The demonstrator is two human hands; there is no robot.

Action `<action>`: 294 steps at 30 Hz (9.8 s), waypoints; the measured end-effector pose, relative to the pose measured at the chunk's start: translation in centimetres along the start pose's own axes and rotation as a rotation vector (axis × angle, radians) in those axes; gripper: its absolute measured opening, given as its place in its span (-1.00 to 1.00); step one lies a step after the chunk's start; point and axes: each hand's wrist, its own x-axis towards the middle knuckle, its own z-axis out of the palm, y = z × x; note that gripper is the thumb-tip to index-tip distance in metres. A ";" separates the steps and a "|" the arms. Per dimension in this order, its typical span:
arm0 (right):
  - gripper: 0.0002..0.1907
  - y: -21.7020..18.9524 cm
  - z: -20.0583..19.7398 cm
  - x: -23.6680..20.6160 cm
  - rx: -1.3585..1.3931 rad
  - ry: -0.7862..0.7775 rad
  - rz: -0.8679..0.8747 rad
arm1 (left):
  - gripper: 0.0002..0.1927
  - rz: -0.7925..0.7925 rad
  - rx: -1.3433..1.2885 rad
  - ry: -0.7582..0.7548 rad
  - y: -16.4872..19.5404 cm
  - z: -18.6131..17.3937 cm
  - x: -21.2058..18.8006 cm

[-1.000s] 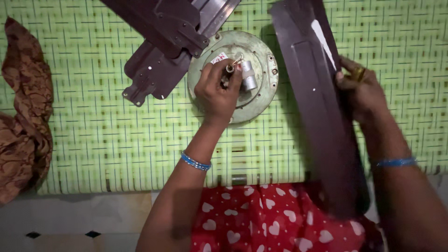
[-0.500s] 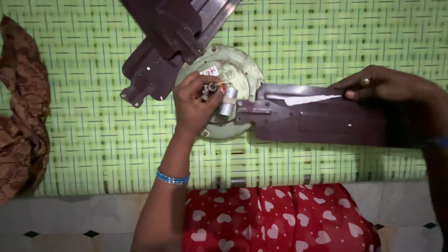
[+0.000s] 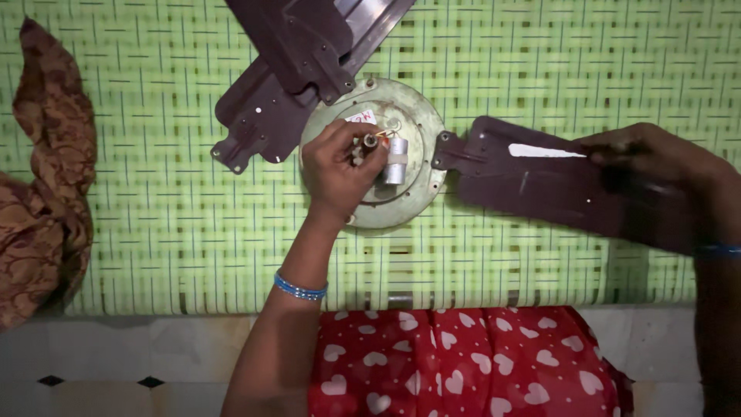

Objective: The person uses a screwdriver to fasten dark fan blades to the motor housing of a ceiling fan lying on a woven mat, tightening screws at each blade bracket and repositioning the blades around the housing.

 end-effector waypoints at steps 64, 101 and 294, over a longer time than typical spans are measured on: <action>-0.25 -17.5 10.7 -9.6 0.046 0.550 -0.434 | -0.70 -0.011 0.141 0.217 7.6 -1.0 1.6; -0.32 -15.2 9.5 -8.8 0.046 0.658 -0.530 | -0.65 -0.154 0.184 0.344 10.6 1.7 0.8; -0.84 -12.5 9.1 -6.2 0.783 0.516 -0.340 | -0.91 -0.133 0.395 -0.493 13.0 11.3 -7.3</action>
